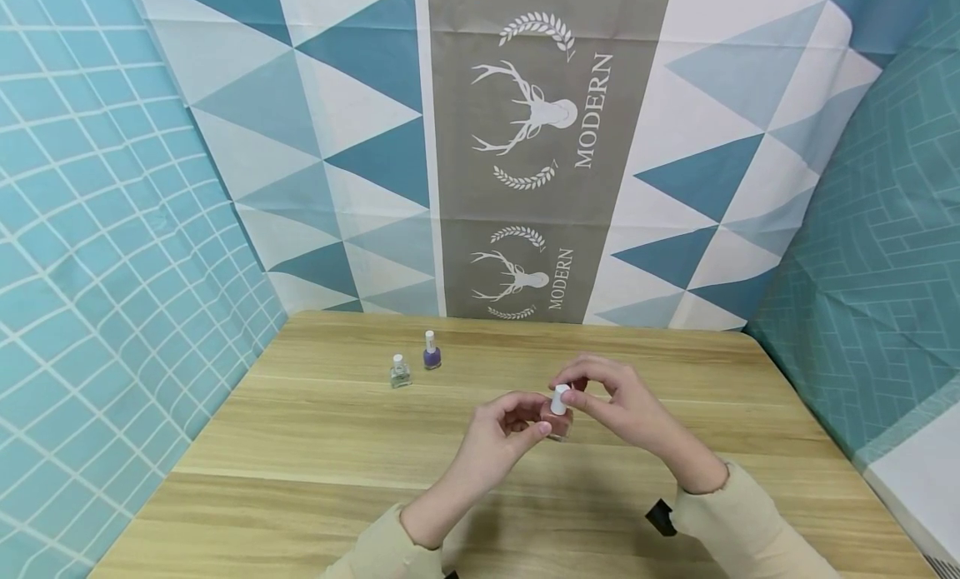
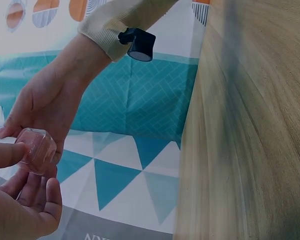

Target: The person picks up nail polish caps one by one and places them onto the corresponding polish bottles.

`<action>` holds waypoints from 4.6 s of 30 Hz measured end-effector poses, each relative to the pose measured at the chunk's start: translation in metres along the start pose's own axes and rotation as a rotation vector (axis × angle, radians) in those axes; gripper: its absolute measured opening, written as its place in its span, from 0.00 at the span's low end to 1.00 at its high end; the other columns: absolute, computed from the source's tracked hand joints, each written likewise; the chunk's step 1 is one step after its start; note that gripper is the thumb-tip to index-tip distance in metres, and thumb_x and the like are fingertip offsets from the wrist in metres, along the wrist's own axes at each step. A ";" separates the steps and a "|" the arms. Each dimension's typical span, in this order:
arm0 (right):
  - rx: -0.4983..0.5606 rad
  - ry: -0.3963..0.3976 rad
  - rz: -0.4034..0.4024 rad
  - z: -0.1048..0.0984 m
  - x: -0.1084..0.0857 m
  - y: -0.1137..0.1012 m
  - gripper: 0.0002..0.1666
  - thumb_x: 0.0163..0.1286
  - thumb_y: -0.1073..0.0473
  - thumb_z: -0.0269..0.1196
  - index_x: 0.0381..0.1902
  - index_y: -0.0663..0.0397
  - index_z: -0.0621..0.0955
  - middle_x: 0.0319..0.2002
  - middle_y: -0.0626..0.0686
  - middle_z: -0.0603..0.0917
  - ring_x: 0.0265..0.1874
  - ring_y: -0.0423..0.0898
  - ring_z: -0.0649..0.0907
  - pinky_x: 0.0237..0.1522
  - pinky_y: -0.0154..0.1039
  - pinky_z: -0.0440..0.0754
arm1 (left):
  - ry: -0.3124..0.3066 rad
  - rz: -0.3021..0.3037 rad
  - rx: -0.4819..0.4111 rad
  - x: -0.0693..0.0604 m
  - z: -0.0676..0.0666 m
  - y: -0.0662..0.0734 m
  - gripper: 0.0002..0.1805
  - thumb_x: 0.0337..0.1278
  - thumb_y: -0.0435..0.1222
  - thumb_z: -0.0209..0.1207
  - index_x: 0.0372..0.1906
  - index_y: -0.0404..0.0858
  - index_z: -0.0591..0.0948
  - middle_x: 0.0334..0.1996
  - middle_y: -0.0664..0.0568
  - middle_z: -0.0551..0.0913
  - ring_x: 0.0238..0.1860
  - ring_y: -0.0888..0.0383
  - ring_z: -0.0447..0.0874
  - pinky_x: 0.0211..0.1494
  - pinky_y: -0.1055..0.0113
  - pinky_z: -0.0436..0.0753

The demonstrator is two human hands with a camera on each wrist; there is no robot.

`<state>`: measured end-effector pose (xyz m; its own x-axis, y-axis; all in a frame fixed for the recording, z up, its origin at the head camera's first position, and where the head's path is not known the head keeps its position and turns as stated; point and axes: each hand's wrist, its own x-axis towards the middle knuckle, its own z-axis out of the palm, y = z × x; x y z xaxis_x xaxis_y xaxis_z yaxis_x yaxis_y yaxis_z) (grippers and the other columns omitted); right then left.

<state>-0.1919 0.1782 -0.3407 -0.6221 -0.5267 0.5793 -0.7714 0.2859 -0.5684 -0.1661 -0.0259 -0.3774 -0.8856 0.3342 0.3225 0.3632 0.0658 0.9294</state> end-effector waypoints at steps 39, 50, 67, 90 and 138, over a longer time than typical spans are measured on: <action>0.011 -0.074 -0.076 -0.003 0.001 0.001 0.17 0.64 0.71 0.59 0.47 0.49 0.82 0.43 0.47 0.81 0.42 0.41 0.79 0.41 0.36 0.78 | 0.002 -0.012 0.016 0.000 0.000 0.001 0.14 0.54 0.35 0.65 0.47 0.37 0.82 0.39 0.48 0.85 0.41 0.59 0.82 0.43 0.71 0.79; 0.003 -0.008 -0.063 0.000 0.000 0.002 0.15 0.57 0.74 0.64 0.40 0.52 0.84 0.37 0.48 0.83 0.35 0.39 0.79 0.35 0.34 0.79 | 0.005 0.003 0.041 0.000 0.001 0.000 0.14 0.54 0.34 0.65 0.46 0.37 0.82 0.38 0.49 0.85 0.39 0.60 0.82 0.42 0.72 0.79; -0.139 0.217 0.004 0.016 -0.001 -0.006 0.11 0.51 0.69 0.71 0.33 0.52 0.86 0.30 0.45 0.84 0.30 0.37 0.78 0.31 0.29 0.76 | 0.105 0.012 0.110 -0.001 0.002 0.015 0.12 0.48 0.34 0.68 0.40 0.37 0.83 0.32 0.51 0.85 0.35 0.57 0.82 0.40 0.64 0.81; -0.214 0.326 0.014 0.026 0.001 -0.013 0.11 0.50 0.66 0.72 0.33 0.50 0.86 0.31 0.44 0.84 0.32 0.40 0.81 0.36 0.26 0.76 | 0.253 0.129 0.232 0.002 0.007 0.005 0.10 0.39 0.34 0.73 0.30 0.44 0.83 0.25 0.60 0.84 0.29 0.58 0.81 0.35 0.68 0.79; -0.384 0.265 0.207 -0.018 -0.038 0.030 0.11 0.56 0.62 0.70 0.36 0.44 0.82 0.34 0.40 0.81 0.31 0.40 0.75 0.36 0.34 0.77 | 0.406 0.075 0.368 0.023 -0.074 -0.054 0.13 0.43 0.32 0.71 0.36 0.38 0.81 0.32 0.52 0.84 0.35 0.54 0.81 0.35 0.67 0.78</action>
<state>-0.1936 0.2213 -0.3695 -0.7414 -0.2206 0.6338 -0.5905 0.6630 -0.4601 -0.2275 -0.0909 -0.4066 -0.8676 -0.0337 0.4961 0.4421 0.4043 0.8007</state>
